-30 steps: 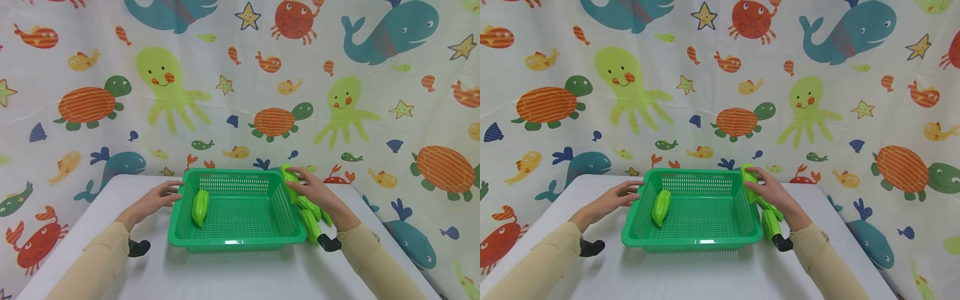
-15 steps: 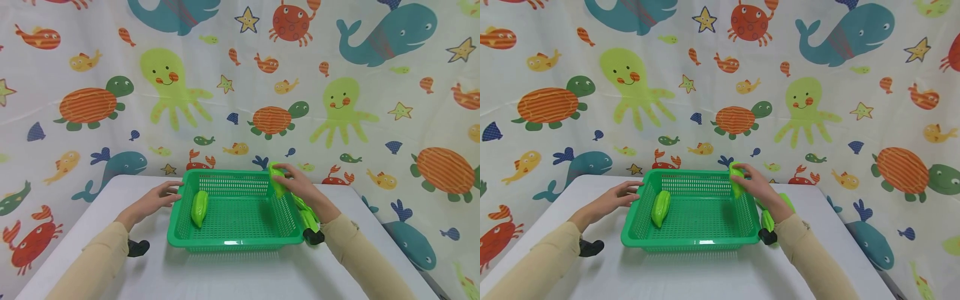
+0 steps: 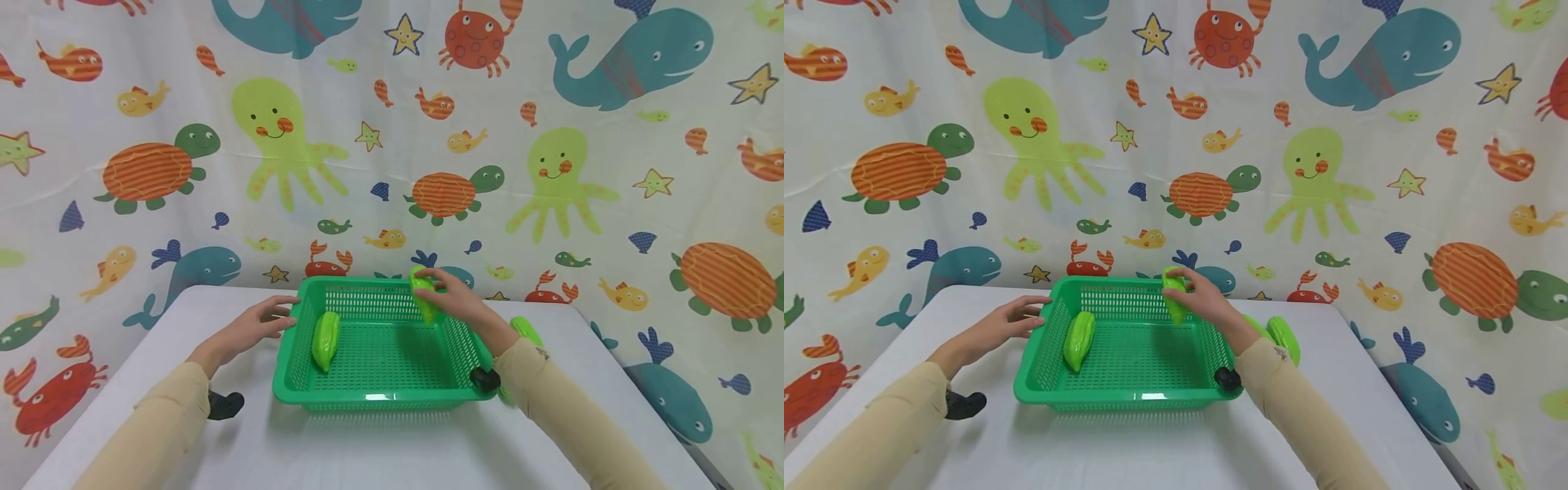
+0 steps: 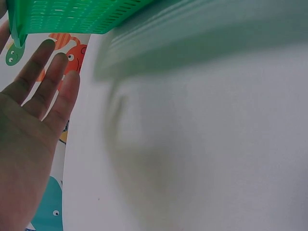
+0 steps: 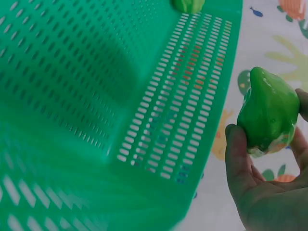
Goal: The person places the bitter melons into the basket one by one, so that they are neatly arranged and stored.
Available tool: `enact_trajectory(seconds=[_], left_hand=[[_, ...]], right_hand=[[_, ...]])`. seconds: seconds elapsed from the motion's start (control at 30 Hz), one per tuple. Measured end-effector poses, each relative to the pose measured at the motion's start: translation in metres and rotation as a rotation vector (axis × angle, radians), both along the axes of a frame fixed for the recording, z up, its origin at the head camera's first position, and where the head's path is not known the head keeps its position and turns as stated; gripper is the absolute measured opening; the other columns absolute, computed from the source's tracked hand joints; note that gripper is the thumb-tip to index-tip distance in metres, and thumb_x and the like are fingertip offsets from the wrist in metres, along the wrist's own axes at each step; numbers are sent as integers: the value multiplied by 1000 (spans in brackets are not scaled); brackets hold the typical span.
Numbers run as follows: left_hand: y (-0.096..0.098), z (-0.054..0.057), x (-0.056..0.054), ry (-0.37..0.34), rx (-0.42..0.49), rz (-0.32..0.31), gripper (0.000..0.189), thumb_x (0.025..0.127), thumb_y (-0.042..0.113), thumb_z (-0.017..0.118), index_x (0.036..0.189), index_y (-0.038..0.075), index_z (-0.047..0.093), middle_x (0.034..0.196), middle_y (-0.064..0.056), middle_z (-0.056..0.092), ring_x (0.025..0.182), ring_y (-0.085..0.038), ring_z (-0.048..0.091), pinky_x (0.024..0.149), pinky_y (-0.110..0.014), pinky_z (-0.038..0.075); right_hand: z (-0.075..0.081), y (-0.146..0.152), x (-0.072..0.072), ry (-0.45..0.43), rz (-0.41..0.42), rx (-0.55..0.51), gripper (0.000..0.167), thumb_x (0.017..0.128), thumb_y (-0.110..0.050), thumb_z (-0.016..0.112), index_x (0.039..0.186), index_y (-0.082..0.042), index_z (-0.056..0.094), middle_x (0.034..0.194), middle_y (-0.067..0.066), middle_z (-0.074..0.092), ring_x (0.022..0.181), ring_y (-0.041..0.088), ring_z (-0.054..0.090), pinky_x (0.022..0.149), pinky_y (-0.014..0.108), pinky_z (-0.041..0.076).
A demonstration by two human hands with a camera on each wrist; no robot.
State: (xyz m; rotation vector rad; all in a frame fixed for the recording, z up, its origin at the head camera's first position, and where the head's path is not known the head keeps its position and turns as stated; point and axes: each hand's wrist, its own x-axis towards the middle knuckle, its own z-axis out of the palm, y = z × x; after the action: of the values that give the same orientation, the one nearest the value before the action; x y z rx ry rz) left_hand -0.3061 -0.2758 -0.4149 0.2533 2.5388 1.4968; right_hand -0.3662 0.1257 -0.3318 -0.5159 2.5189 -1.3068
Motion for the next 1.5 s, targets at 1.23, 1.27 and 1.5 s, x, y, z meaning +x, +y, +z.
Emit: enact_trajectory(seconds=[1.23,1.27,1.5], left_hand=[[-2,-1,-1,-7,-4,-2,69,96,44,59,152,16,30,146,-25,40,128,-43,47,98,-55,48],[-2,-2,-1,-8,-2,-3,68,96,44,59,152,16,30,146,-25,40,128,-43,47,98,-55,48],[-1,-2,-2,-7,-3,-3,69,96,44,59,152,17,30,146,-25,40,129,-43,47,98,-55,48]], right_hand=[[-42,-103,-7,-157,207,121,45,95,-28,66,136,-15,54,124,9,53,88,19,60,84,46,56],[-44,-105,-7,-156,206,133,45,94,-28,66,136,-15,55,124,10,53,88,19,60,84,46,56],[-52,-117,-4,-164,195,192,45,92,-27,69,134,-16,56,135,11,50,98,21,58,85,48,56]])
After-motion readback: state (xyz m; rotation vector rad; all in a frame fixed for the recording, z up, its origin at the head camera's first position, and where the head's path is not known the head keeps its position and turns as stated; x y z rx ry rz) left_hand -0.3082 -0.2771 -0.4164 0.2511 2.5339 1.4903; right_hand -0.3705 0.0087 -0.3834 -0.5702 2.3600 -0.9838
